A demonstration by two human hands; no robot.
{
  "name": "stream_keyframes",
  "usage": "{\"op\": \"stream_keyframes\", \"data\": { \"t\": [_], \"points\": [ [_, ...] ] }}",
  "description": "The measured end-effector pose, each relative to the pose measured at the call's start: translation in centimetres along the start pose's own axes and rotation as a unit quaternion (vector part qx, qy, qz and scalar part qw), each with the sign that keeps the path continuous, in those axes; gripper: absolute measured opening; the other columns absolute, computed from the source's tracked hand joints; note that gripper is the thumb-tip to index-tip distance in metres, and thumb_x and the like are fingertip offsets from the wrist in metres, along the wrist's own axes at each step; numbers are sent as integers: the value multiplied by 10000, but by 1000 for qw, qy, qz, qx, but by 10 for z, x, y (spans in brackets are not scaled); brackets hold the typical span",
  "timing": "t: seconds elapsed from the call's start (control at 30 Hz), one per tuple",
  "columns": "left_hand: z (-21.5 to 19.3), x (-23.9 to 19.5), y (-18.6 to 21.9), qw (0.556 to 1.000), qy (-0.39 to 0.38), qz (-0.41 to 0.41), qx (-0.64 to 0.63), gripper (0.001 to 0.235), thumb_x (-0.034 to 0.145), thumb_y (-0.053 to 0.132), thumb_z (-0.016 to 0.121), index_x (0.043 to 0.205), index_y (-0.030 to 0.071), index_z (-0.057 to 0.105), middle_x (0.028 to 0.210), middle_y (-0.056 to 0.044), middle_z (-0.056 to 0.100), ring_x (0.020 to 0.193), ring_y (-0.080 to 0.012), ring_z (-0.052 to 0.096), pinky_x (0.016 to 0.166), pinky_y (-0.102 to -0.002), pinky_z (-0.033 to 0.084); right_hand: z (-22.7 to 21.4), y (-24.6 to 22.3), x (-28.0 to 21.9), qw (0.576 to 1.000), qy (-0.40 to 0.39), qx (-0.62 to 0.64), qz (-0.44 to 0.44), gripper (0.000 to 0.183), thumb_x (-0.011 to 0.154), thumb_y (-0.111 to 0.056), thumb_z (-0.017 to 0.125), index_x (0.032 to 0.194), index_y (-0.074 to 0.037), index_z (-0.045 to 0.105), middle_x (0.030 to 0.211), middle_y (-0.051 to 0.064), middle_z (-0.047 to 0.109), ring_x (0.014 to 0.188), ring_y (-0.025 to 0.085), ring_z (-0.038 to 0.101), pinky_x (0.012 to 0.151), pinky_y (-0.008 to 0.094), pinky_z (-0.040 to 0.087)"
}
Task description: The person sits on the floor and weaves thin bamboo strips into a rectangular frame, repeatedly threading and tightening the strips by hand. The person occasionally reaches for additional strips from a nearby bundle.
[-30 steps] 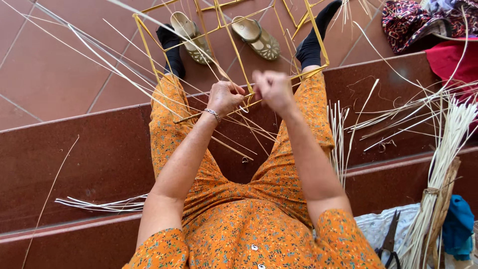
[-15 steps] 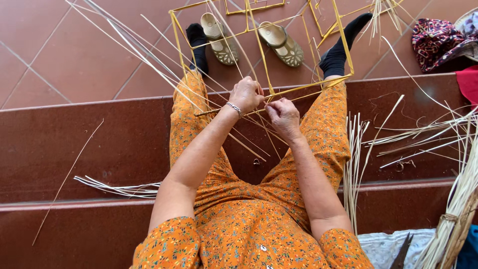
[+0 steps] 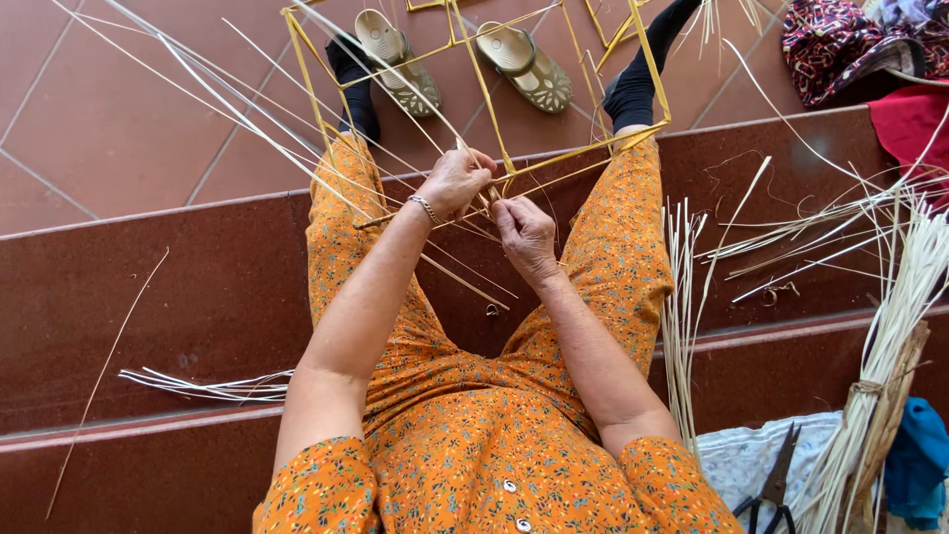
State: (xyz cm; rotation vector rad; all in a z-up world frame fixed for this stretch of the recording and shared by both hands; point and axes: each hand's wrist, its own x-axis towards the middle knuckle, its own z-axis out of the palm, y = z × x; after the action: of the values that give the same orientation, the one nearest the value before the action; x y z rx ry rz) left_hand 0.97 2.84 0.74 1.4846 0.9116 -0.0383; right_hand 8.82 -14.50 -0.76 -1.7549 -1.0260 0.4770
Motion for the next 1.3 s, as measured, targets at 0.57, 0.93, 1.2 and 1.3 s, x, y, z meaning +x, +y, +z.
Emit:
{"op": "stream_keyframes", "data": {
  "t": [0.57,0.93,1.2,1.3],
  "points": [
    [19,-23,-10,993,41,61,-88,75,999,54,592,1018,1,642,773,-69,705,392,-89,569,303,-256,460,-8,-3,3,990,-89,-109,-29,131,973,-214,743,949,-90,710,834,98,700,736,178,653,660,341,540],
    [43,-28,-15,942,219,199,160,419,769,136,871,1025,139,539,850,-32,788,759,-188,762,653,-343,577,-91,-40,51,963,-68,-248,-85,188,863,-232,865,805,-100,745,753,26,706,704,183,638,667,373,496],
    [52,-23,-36,923,241,222,203,346,888,75,756,1129,130,513,860,-38,762,716,-220,755,587,-367,592,-55,-22,132,862,-32,-417,-288,320,712,-344,930,719,-128,694,723,27,675,803,219,594,764,388,399],
    [53,-21,-41,913,256,246,199,301,879,79,754,1114,121,571,832,-54,766,702,-222,759,593,-366,608,-24,-18,153,809,-47,-477,-342,244,705,-266,897,692,-150,682,749,12,653,949,227,596,873,400,406]
  ]
}}
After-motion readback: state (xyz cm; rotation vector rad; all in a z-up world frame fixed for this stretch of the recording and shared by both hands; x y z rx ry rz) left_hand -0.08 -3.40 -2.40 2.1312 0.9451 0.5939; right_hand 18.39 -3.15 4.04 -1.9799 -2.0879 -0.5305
